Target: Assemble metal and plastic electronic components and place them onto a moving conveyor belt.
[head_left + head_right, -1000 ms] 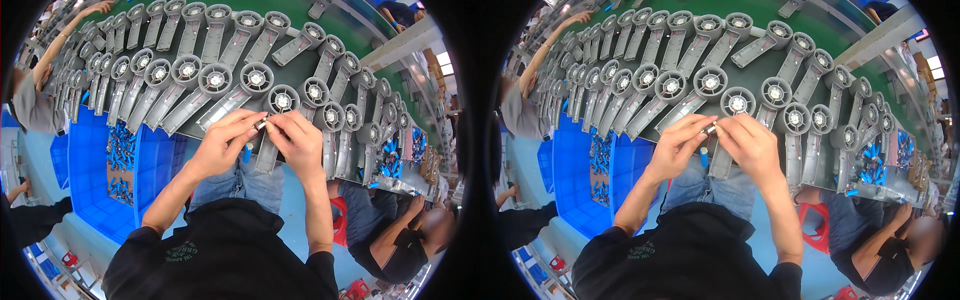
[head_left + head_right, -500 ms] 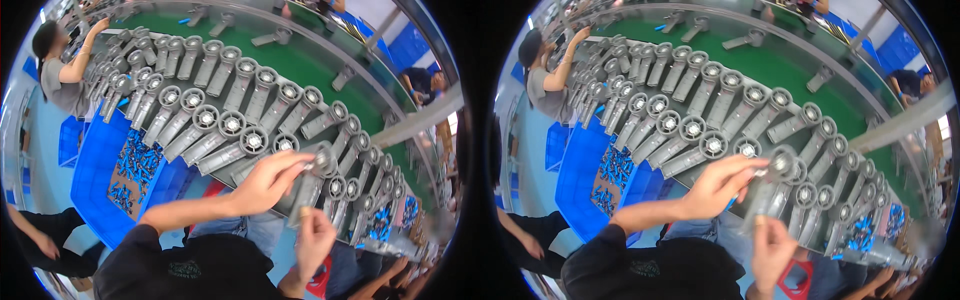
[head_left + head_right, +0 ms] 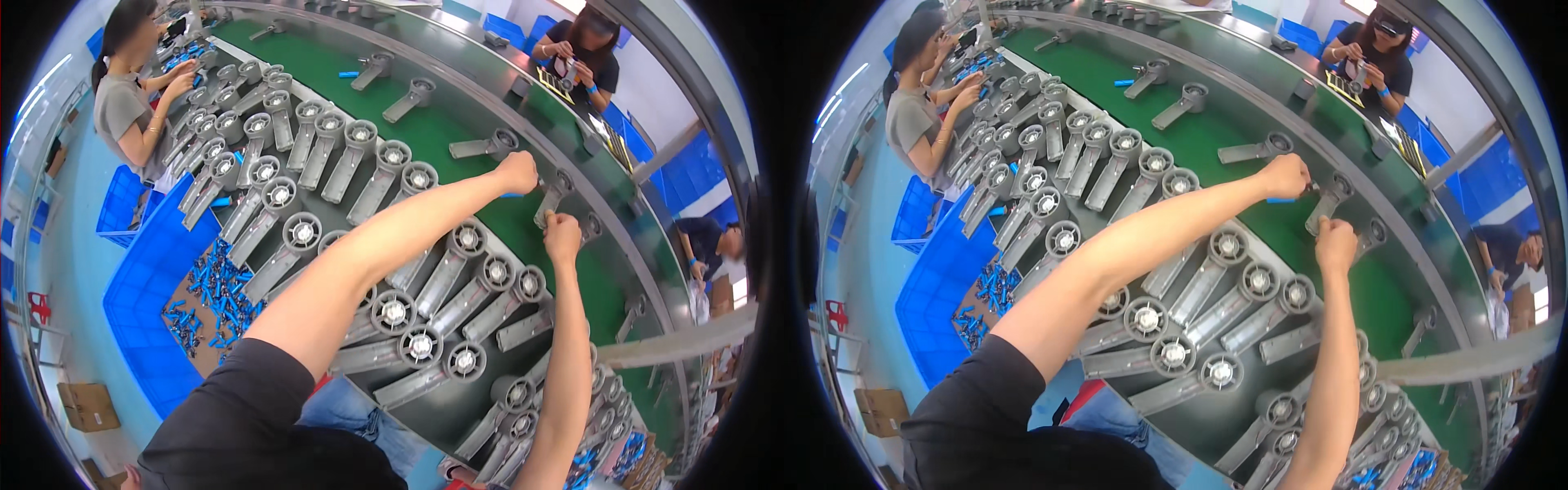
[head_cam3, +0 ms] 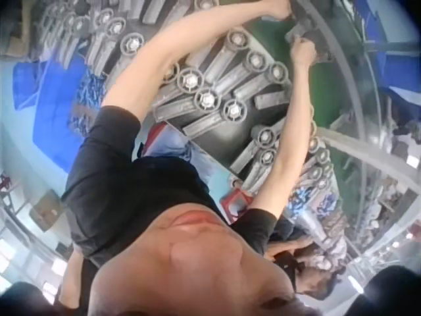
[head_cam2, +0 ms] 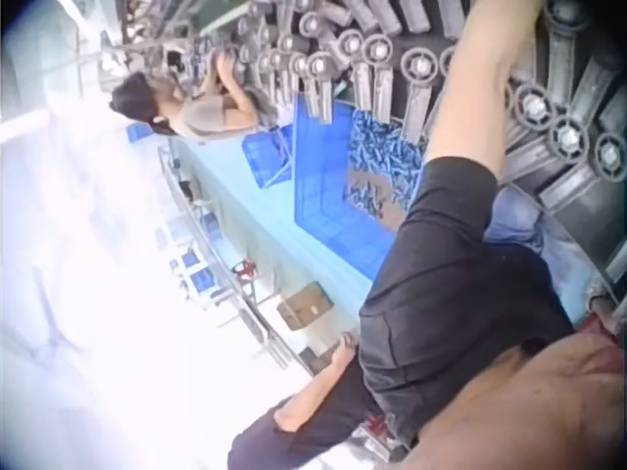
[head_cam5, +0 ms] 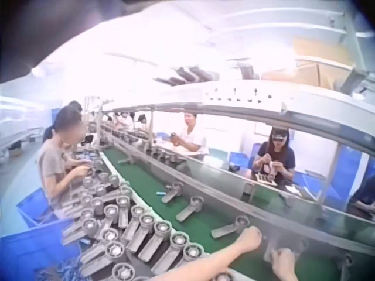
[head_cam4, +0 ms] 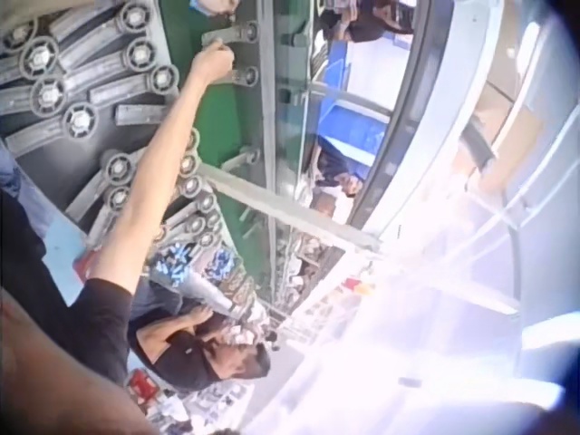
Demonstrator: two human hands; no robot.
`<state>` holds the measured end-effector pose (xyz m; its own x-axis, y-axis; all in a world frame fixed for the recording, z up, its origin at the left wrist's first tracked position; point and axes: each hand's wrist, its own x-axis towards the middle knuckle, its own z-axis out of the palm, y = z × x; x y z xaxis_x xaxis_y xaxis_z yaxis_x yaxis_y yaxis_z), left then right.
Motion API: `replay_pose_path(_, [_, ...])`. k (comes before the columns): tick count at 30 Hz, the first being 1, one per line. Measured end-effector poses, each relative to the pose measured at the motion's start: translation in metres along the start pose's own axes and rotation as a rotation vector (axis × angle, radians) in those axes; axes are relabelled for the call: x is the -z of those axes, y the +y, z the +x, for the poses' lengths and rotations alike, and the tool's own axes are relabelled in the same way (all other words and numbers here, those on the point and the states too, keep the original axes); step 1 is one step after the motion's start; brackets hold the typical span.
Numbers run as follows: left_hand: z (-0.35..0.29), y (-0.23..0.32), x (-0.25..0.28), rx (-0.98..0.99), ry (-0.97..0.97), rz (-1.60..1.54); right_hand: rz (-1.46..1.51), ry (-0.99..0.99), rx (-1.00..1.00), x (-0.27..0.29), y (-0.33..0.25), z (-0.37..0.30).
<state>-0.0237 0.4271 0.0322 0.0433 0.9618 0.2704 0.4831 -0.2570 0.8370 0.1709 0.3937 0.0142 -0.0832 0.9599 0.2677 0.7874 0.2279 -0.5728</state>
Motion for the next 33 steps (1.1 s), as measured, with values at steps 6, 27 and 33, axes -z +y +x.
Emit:
replay_pose_path(6, [0.034,-0.056,0.144,0.065,0.513,0.731,-0.174,-0.222,-0.255,-0.004,-0.024,0.011])
replay_pose_path(27, [-0.259,0.135,0.164,-0.101,-0.047,0.151,-0.065,0.332,-0.722,0.298,-0.02,-0.359])
replay_pose_path(33, [-0.408,0.192,0.086,0.078,-0.376,0.212,-0.252,0.23,-0.595,0.294,0.037,-0.453])
